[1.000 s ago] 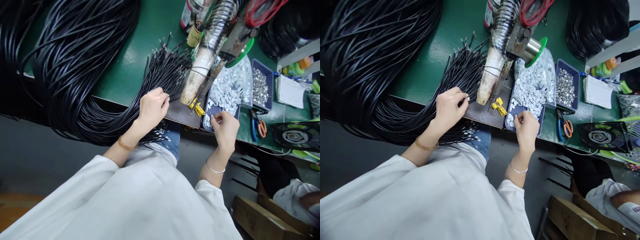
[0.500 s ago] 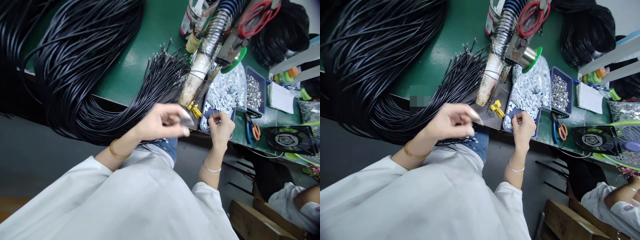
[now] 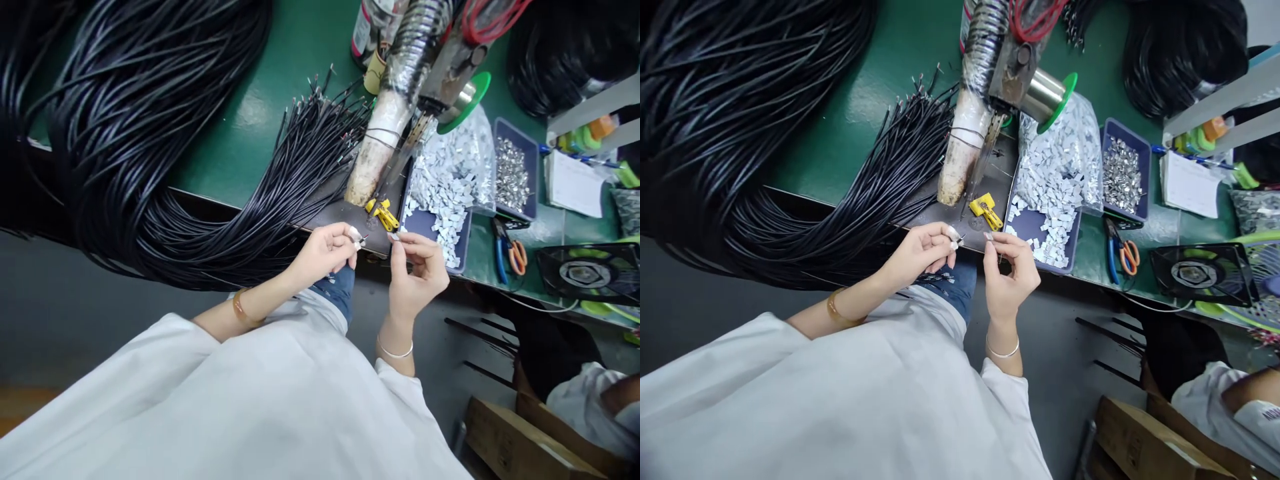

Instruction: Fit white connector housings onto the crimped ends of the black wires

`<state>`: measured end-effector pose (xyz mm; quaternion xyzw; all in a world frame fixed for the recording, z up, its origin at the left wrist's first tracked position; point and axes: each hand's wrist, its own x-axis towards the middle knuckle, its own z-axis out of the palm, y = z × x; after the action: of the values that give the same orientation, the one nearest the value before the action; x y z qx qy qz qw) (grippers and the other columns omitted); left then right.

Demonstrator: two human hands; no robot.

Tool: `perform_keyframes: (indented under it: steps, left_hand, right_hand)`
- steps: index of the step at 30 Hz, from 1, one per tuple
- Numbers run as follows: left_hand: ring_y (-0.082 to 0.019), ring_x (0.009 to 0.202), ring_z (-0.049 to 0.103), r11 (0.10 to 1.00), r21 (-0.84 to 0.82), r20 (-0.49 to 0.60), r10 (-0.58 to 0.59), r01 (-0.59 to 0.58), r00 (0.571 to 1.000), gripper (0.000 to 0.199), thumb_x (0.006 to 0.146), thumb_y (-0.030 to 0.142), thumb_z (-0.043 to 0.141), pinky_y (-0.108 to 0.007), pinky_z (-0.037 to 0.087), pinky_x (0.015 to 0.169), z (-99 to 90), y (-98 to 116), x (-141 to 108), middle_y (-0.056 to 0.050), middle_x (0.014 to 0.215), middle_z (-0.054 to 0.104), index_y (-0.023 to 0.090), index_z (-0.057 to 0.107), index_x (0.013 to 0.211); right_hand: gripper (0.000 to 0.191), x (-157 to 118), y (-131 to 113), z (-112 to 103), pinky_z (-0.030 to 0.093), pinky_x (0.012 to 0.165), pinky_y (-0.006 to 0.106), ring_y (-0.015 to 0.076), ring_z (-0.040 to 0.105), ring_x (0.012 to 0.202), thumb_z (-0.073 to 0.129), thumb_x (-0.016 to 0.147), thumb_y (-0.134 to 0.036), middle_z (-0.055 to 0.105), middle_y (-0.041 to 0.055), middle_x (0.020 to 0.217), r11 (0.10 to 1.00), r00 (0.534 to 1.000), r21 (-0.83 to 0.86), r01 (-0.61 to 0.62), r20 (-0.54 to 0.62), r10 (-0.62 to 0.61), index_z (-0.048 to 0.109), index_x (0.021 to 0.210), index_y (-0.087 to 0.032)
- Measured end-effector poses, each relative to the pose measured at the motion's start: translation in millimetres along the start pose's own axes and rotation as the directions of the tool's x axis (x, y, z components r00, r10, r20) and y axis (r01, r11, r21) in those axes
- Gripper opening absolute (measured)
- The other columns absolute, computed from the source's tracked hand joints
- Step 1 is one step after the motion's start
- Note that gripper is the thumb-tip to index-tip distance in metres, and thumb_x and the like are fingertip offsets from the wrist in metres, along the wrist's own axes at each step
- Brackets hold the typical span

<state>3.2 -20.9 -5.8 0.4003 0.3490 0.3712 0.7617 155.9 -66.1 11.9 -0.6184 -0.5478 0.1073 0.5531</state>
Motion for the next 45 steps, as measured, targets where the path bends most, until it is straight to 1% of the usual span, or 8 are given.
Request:
perform_keyframes:
  steps: [3, 10, 16, 21, 25, 30, 39, 45]
  left_hand:
    - [-0.002, 0.035, 0.032, 1.000, -0.013, 0.005, 0.001, -0.001, 1.000, 0.020, 0.082, 0.026, 0.067, -0.016, 0.021, 0.038, -1.0, 3.8, -0.6, 0.005, 0.052, 0.060, 0.015, 0.057, 0.095]
    - [-0.004, 0.047, 0.048, 0.997, 0.025, -0.010, 0.080, -0.080, 0.997, 0.028, 0.074, 0.036, 0.078, -0.017, 0.037, 0.047, -1.5, 5.5, 2.5, 0.004, 0.055, 0.057, 0.013, 0.063, 0.074]
    - [-0.006, 0.057, 0.054, 0.984, 0.101, -0.017, 0.152, -0.150, 0.988, 0.020, 0.072, 0.029, 0.078, -0.019, 0.046, 0.057, 2.1, -0.9, 2.1, 0.001, 0.065, 0.064, 0.012, 0.069, 0.077]
    - [-0.009, 0.068, 0.061, 0.963, 0.142, -0.035, 0.237, -0.230, 0.971, 0.015, 0.077, 0.027, 0.072, -0.021, 0.050, 0.068, 6.0, -3.7, -3.1, -0.002, 0.077, 0.070, 0.013, 0.070, 0.080]
    - [-0.007, 0.055, 0.050, 0.960, 0.162, 0.006, 0.229, -0.227, 0.973, 0.022, 0.084, 0.034, 0.068, -0.021, 0.042, 0.057, 1.3, -0.1, -3.7, 0.002, 0.060, 0.059, 0.014, 0.066, 0.076]
    - [-0.006, 0.045, 0.039, 0.993, 0.068, 0.143, 0.091, -0.101, 0.986, 0.040, 0.084, 0.050, 0.068, -0.022, 0.030, 0.047, -5.4, 7.3, -0.9, 0.003, 0.050, 0.051, 0.014, 0.058, 0.067]
    - [-0.003, 0.040, 0.029, 1.000, -0.004, 0.234, -0.023, 0.025, 0.972, 0.035, 0.081, 0.046, 0.072, -0.021, 0.018, 0.041, -10.1, 11.1, -1.0, 0.004, 0.048, 0.052, 0.012, 0.064, 0.077]
    - [-0.003, 0.038, 0.030, 0.998, 0.035, 0.223, -0.056, 0.050, 0.973, 0.036, 0.081, 0.047, 0.071, -0.020, 0.019, 0.039, -9.4, 11.0, -1.1, 0.004, 0.046, 0.053, 0.014, 0.059, 0.073]
  right_hand:
    - [0.005, -1.6, 2.9, 7.6, 0.060, 0.074, 0.034, 0.0174, 0.071, 0.089, 0.066, 0.087, -0.026, 0.072, 0.0042, 0.095, 0.999, 0.997, 0.032, -0.029, 0.068, 0.026, 0.066, 0.083, -0.022]
    - [0.004, 2.8, 8.0, 11.4, 0.061, 0.075, 0.029, 0.0146, 0.071, 0.088, 0.070, 0.084, -0.026, 0.072, 0.0031, 0.097, 0.957, 0.947, 0.203, -0.207, 0.289, 0.143, 0.071, 0.085, -0.023]
    - [0.007, 2.0, 11.8, 13.7, 0.062, 0.082, 0.032, 0.0159, 0.073, 0.090, 0.070, 0.082, -0.029, 0.072, 0.0039, 0.101, 0.926, 0.922, 0.248, -0.283, 0.335, 0.192, 0.068, 0.082, -0.022]
    - [0.017, 2.4, 15.4, 15.2, 0.063, 0.079, 0.032, 0.0170, 0.076, 0.086, 0.068, 0.082, -0.034, 0.072, 0.0025, 0.097, 0.796, 0.892, 0.431, -0.426, 0.348, 0.289, 0.057, 0.078, -0.021]
    - [0.014, 4.2, 13.5, 12.1, 0.062, 0.080, 0.031, 0.0152, 0.074, 0.087, 0.064, 0.086, -0.034, 0.072, 0.0031, 0.099, 0.884, 0.934, 0.318, -0.343, 0.212, 0.286, 0.061, 0.082, -0.022]
    - [0.006, 2.3, 11.2, 12.1, 0.062, 0.075, 0.031, 0.0154, 0.071, 0.090, 0.068, 0.085, -0.028, 0.073, 0.0039, 0.098, 0.931, 0.924, 0.257, -0.259, 0.347, 0.161, 0.071, 0.085, -0.023]
    - [0.004, 2.0, 12.2, 12.6, 0.061, 0.076, 0.031, 0.0148, 0.071, 0.091, 0.069, 0.084, -0.023, 0.074, 0.0020, 0.096, 0.939, 0.935, 0.282, -0.199, 0.342, 0.096, 0.073, 0.085, -0.025]
    - [0.008, 2.2, 7.6, 5.4, 0.061, 0.078, 0.035, 0.0164, 0.071, 0.091, 0.067, 0.086, -0.021, 0.075, 0.0024, 0.098, 0.989, 0.945, 0.137, -0.056, 0.327, 0.008, 0.073, 0.089, -0.026]
